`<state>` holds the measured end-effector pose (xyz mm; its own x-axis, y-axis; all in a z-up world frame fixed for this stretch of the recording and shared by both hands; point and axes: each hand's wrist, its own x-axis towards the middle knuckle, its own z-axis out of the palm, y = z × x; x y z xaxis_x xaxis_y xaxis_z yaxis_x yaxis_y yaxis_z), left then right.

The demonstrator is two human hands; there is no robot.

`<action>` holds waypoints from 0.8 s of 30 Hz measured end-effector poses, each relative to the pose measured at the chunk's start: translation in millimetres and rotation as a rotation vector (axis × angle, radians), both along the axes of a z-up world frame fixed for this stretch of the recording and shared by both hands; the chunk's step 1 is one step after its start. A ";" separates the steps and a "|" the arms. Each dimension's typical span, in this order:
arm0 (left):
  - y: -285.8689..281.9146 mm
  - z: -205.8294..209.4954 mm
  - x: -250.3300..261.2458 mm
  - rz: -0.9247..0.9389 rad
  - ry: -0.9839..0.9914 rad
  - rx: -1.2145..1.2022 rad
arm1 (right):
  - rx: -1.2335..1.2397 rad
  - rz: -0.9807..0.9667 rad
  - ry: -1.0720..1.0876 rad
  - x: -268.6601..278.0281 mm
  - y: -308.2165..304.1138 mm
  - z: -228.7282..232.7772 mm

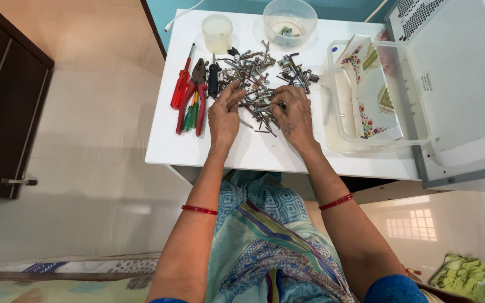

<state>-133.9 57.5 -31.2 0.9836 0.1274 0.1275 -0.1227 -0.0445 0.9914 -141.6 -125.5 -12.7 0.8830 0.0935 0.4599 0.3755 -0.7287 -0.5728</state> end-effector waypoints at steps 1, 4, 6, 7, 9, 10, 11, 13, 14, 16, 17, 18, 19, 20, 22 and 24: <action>0.8 0.5 -0.7 0.018 -0.001 0.031 | 0.000 -0.003 0.002 -0.4 -0.1 0.1; 2.9 5.2 -4.5 0.093 -0.069 0.274 | -0.012 0.000 -0.009 -1.5 -0.1 1.5; 3.2 10.4 -6.5 0.165 -0.199 0.634 | -0.037 0.020 -0.040 -1.5 1.3 2.8; 2.4 12.8 -6.9 0.179 -0.236 0.715 | -0.043 0.028 -0.053 -1.0 2.6 3.3; 0.0 16.7 -6.0 0.205 -0.312 0.876 | -0.055 0.042 -0.083 1.8 5.6 5.0; -0.8 17.2 -5.6 0.207 -0.322 0.917 | -0.069 0.042 -0.069 3.1 6.3 5.8; -1.3 17.0 -4.7 0.209 -0.332 0.957 | -0.083 0.042 -0.056 4.5 6.9 6.6; -2.2 14.4 -2.4 0.230 -0.339 1.031 | -0.106 0.047 -0.036 5.0 7.3 7.3; -3.2 12.9 0.2 0.250 -0.338 1.064 | -0.114 0.052 -0.030 5.2 7.0 7.8; -2.0 9.2 3.3 0.254 -0.324 1.070 | -0.116 0.052 -0.017 5.5 6.7 8.4; -0.4 7.6 4.2 0.237 -0.312 1.045 | -0.110 0.047 -0.008 5.6 6.7 8.5; 0.8 6.5 4.8 0.220 -0.299 1.020 | -0.104 0.041 0.001 5.6 6.5 8.7; 1.6 6.0 5.3 0.235 -0.319 0.998 | -0.097 0.033 0.009 5.8 6.1 9.2; 2.4 6.3 5.9 0.249 -0.339 0.977 | -0.090 0.025 0.016 6.3 5.4 9.9; 2.7 7.8 5.4 0.256 -0.345 0.931 | -0.078 0.015 0.021 7.0 5.4 11.7; 2.2 10.7 4.5 0.241 -0.316 0.883 | -0.068 0.012 0.015 7.4 5.9 14.6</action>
